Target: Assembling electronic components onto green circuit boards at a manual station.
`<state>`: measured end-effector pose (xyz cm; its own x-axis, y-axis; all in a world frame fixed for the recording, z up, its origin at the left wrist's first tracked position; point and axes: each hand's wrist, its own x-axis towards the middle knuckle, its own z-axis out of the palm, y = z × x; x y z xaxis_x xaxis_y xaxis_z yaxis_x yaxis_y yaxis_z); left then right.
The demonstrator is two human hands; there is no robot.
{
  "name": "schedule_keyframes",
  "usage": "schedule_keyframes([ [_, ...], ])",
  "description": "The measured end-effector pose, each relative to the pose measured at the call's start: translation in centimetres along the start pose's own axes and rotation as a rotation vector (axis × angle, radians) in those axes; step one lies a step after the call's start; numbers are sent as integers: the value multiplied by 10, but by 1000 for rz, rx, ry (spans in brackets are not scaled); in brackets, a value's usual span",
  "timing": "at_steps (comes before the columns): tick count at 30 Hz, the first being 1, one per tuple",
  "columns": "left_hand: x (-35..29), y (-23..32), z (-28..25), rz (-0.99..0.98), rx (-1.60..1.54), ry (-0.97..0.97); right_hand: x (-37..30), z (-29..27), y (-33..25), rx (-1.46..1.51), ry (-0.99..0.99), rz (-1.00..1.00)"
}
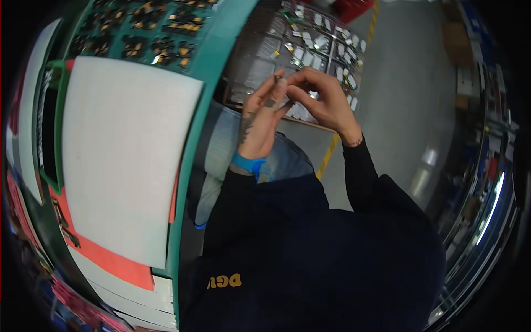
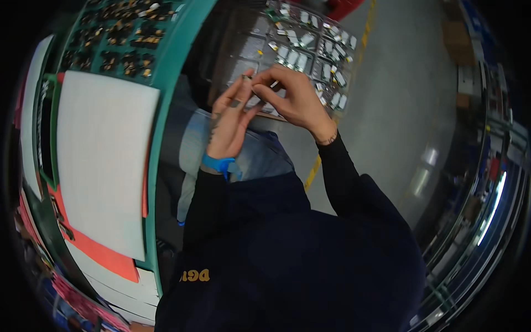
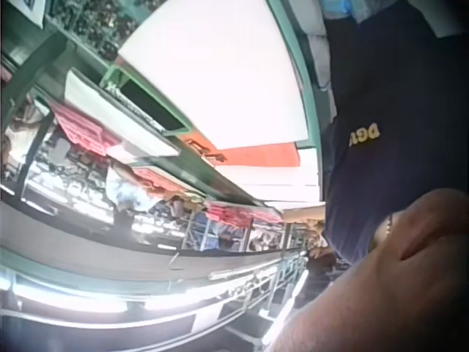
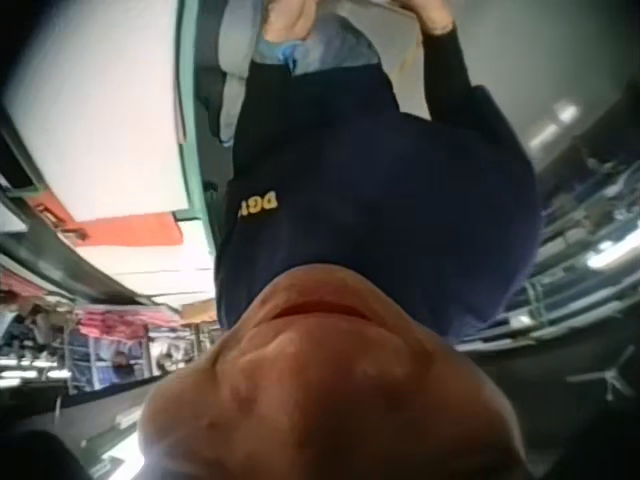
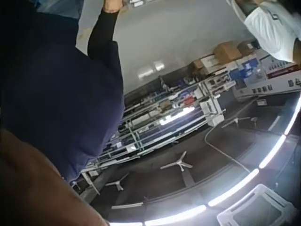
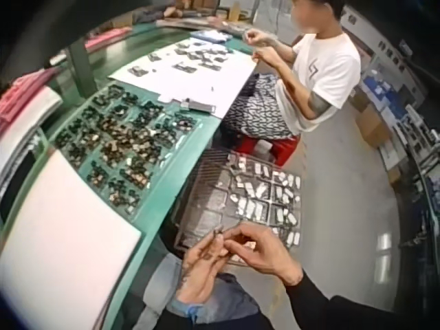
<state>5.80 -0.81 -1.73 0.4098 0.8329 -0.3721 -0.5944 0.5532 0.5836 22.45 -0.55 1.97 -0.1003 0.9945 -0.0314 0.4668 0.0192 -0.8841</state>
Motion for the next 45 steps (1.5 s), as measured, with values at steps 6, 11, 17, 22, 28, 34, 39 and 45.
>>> schedule_keyframes([
  [6,4,-7,-6,-17,31,-2,-1,3,11,132,-16,3],
  [11,3,-5,-1,30,59,19,-2,5,-5,131,-27,198],
  [17,7,1,-7,152,-125,38,-3,17,34,1072,301,361],
  [22,3,3,-6,151,-244,100,-56,54,156,13,339,439],
  [28,20,-13,-3,160,-290,114,-98,54,254,-543,340,321],
  [34,19,3,2,154,-118,43,-33,16,63,1338,85,666],
  [39,9,4,1,134,-7,17,-10,27,24,1125,160,690],
  [45,-5,29,-11,136,-185,4,10,22,-19,921,150,509],
])
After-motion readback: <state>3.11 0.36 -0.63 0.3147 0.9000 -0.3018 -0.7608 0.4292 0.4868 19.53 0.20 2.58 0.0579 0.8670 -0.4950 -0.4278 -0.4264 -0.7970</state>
